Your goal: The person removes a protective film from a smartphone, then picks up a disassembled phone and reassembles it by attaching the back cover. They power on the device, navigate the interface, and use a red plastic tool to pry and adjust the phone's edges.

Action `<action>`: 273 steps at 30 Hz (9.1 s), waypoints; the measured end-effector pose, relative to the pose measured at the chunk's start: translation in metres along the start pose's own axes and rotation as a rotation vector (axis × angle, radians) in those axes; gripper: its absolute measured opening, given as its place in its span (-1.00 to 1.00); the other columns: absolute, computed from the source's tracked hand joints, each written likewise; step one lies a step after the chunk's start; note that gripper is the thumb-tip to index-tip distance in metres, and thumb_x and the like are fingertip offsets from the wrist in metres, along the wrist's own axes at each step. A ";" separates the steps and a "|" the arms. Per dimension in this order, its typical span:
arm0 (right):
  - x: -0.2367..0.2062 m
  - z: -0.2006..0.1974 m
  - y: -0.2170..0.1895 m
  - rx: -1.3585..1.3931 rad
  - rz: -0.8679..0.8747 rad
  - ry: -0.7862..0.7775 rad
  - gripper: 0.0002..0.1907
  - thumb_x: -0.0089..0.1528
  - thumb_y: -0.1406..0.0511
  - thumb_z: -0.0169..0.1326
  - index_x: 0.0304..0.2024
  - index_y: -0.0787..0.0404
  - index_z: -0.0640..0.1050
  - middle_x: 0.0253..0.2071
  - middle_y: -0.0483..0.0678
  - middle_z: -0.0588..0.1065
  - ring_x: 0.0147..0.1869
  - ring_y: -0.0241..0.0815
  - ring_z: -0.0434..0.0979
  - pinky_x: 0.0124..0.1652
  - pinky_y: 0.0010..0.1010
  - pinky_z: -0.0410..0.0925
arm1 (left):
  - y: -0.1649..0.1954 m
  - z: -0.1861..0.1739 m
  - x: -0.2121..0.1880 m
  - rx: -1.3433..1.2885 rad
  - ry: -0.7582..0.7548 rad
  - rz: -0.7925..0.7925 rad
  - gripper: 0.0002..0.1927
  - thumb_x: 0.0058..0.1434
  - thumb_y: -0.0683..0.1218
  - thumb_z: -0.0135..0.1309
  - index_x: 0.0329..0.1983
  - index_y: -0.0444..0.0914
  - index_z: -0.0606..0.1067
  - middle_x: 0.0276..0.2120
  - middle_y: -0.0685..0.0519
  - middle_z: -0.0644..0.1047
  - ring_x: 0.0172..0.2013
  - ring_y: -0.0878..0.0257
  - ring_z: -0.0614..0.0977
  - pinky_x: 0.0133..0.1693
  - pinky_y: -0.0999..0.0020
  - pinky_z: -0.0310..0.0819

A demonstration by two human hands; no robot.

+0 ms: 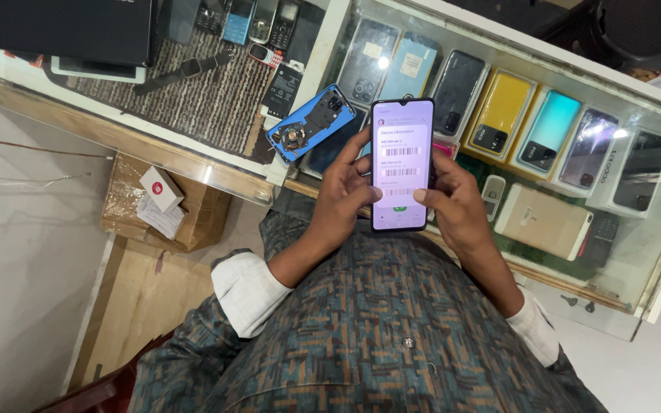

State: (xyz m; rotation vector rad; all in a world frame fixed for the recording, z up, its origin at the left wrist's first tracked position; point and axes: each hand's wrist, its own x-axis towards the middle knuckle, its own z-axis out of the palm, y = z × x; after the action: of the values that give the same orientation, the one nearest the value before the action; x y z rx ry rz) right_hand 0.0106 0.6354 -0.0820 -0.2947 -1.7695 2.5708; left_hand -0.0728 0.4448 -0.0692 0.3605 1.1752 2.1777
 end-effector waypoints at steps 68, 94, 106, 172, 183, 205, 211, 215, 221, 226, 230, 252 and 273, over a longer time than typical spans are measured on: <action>0.002 0.012 0.002 0.053 0.086 -0.063 -0.26 0.21 0.42 0.04 0.45 0.42 0.24 0.26 0.08 0.45 0.33 -0.15 0.47 0.30 -0.30 0.34 | -0.005 -0.009 0.006 -0.017 0.122 0.038 -0.08 0.12 -0.34 -0.13 0.60 -0.36 -0.07 0.22 -0.31 0.48 0.02 0.12 0.64 -0.05 0.36 0.56; -0.003 -0.010 0.013 0.245 0.150 -0.049 -0.24 0.33 0.31 -0.09 0.56 0.51 0.17 0.27 0.22 0.44 0.22 -0.13 0.49 0.20 -0.36 0.33 | -0.004 -0.009 0.003 -0.009 0.156 -0.004 -0.11 0.13 -0.29 -0.13 0.60 -0.34 -0.01 0.15 -0.19 0.55 -0.22 0.41 0.61 -0.38 0.64 0.36; 0.000 0.014 -0.005 -0.244 0.036 -0.091 -0.23 0.23 0.32 0.19 0.43 0.41 0.23 0.25 0.08 0.45 0.31 -0.15 0.47 0.29 -0.30 0.32 | -0.005 -0.012 0.004 0.003 0.166 -0.017 -0.12 0.15 -0.27 -0.09 0.59 -0.29 0.01 0.03 -0.06 0.58 -0.37 0.50 0.48 -0.43 0.63 0.22; -0.006 0.026 -0.028 -1.046 -0.744 0.337 -0.66 0.41 0.12 0.02 -0.09 0.24 0.65 0.31 0.10 0.38 0.36 0.07 0.33 0.08 -0.25 0.42 | 0.004 -0.016 -0.001 0.020 0.190 -0.023 -0.16 0.14 -0.24 -0.05 0.55 -0.28 0.08 -0.01 0.04 0.61 -0.47 0.54 0.42 -0.50 0.62 0.17; -0.003 0.015 -0.002 0.085 -0.079 0.191 -0.65 0.37 0.31 0.00 0.12 0.43 0.52 0.02 0.09 0.55 0.10 -0.18 0.57 0.13 -0.38 0.40 | -0.005 -0.015 0.000 -0.030 0.123 0.018 -0.17 0.18 -0.31 0.01 0.56 -0.34 0.09 0.01 -0.11 0.57 -0.15 0.37 0.55 -0.13 0.52 0.43; 0.010 -0.024 0.006 0.233 0.234 -0.028 -0.93 0.28 0.43 0.19 -0.21 0.36 0.60 -0.33 -0.01 0.57 -0.34 -0.26 0.57 -0.32 -0.46 0.43 | -0.003 0.006 -0.006 0.357 0.046 0.039 0.21 -0.04 -0.14 0.45 0.56 -0.34 -0.07 0.26 -0.09 0.36 0.24 0.18 0.47 0.26 0.23 0.44; 0.012 -0.027 0.003 0.182 0.203 -0.074 -0.92 0.28 0.42 0.21 -0.23 0.37 0.60 -0.37 0.02 0.57 -0.39 -0.27 0.55 -0.36 -0.49 0.40 | 0.001 0.012 -0.009 0.348 0.043 0.051 0.20 -0.01 -0.17 0.43 0.57 -0.33 -0.08 0.27 -0.08 0.35 0.26 0.20 0.46 0.28 0.24 0.43; 0.013 -0.030 0.003 0.184 0.222 -0.084 -0.92 0.27 0.42 0.21 -0.24 0.37 0.60 -0.37 0.03 0.58 -0.39 -0.27 0.56 -0.36 -0.50 0.41 | 0.004 0.015 -0.010 0.379 0.043 0.031 0.21 -0.03 -0.16 0.42 0.58 -0.32 -0.08 0.25 -0.09 0.37 0.22 0.19 0.48 0.25 0.25 0.45; 0.014 -0.034 0.005 0.193 0.229 -0.085 -0.91 0.26 0.41 0.22 -0.25 0.37 0.60 -0.38 0.01 0.57 -0.41 -0.26 0.57 -0.36 -0.49 0.42 | 0.005 0.017 -0.010 0.465 0.050 0.057 0.24 -0.05 -0.15 0.44 0.58 -0.32 -0.09 0.28 -0.10 0.36 0.26 0.18 0.46 0.28 0.25 0.42; 0.013 -0.035 0.006 0.190 0.219 -0.100 -0.90 0.27 0.39 0.22 -0.26 0.35 0.60 -0.39 0.01 0.58 -0.40 -0.26 0.56 -0.36 -0.48 0.41 | 0.005 0.019 -0.011 0.468 0.055 0.059 0.25 -0.06 -0.14 0.44 0.58 -0.33 -0.09 0.29 -0.11 0.34 0.28 0.18 0.44 0.29 0.24 0.41; 0.013 -0.036 0.006 0.174 0.224 -0.105 -0.90 0.28 0.38 0.22 -0.26 0.33 0.60 -0.39 0.00 0.58 -0.40 -0.26 0.56 -0.36 -0.48 0.40 | 0.004 0.019 -0.011 0.476 0.055 0.059 0.26 -0.06 -0.13 0.45 0.59 -0.33 -0.11 0.31 -0.12 0.33 0.29 0.17 0.44 0.30 0.25 0.38; 0.019 -0.042 0.009 0.226 0.239 -0.136 -0.89 0.27 0.38 0.21 -0.28 0.35 0.58 -0.38 0.03 0.57 -0.40 -0.22 0.56 -0.35 -0.45 0.43 | 0.009 0.024 -0.009 0.599 0.094 0.054 0.29 -0.08 -0.08 0.45 0.59 -0.34 -0.13 0.31 -0.15 0.38 0.28 0.15 0.49 0.29 0.24 0.40; 0.019 -0.005 0.004 -0.087 0.079 0.047 -0.74 0.30 0.34 0.15 0.01 0.30 0.46 -0.15 -0.09 0.51 -0.09 -0.33 0.51 -0.12 -0.48 0.40 | -0.004 0.009 -0.008 0.124 0.150 0.023 -0.12 0.29 -0.09 0.12 0.57 -0.33 -0.03 0.32 -0.22 0.36 0.29 0.11 0.45 0.28 0.23 0.38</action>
State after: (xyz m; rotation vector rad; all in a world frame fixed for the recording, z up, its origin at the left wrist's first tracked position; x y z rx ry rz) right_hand -0.0065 0.6408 -0.0898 -0.4311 -1.8944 2.5198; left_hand -0.0606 0.4467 -0.0673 0.2678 1.3986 2.1880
